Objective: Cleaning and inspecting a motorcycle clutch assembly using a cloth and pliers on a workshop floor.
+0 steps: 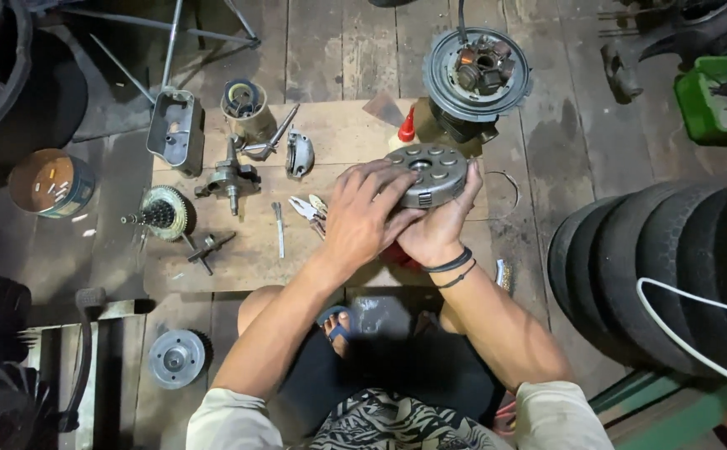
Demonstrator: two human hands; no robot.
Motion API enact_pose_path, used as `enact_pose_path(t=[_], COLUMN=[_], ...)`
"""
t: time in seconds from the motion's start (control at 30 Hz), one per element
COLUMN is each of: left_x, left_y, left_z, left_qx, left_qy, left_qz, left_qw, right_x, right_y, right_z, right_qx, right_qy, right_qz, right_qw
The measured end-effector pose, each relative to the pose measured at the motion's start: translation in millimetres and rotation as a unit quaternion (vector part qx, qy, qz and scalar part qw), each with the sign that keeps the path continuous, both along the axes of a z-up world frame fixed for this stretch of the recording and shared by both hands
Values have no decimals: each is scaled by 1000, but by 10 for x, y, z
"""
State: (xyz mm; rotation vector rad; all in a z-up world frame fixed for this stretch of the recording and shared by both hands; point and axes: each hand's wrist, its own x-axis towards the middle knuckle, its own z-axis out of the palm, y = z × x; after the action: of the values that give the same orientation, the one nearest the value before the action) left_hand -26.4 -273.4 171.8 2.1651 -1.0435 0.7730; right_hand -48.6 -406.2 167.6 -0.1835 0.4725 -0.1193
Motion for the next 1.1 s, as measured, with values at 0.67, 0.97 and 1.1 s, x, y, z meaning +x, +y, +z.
enact_pose_path(t=[0.67,0.97,1.1], left_x=[177,32,71], left_y=[70,-16,-9], left_z=[-10,80,-81], left_qx=[-5,-16,-25], left_qy=[-6,72,99], left_qz=[-80,-23,-39], left_qw=[997,997,994], right_x=[-80,-49,-52], right_y=[152,198,144], right_z=[-42,369,223], right_qx=[-16,-76,-82], right_qy=[24,5,18], right_qz=[-31,-46,-40], right_qw=[999,996,996])
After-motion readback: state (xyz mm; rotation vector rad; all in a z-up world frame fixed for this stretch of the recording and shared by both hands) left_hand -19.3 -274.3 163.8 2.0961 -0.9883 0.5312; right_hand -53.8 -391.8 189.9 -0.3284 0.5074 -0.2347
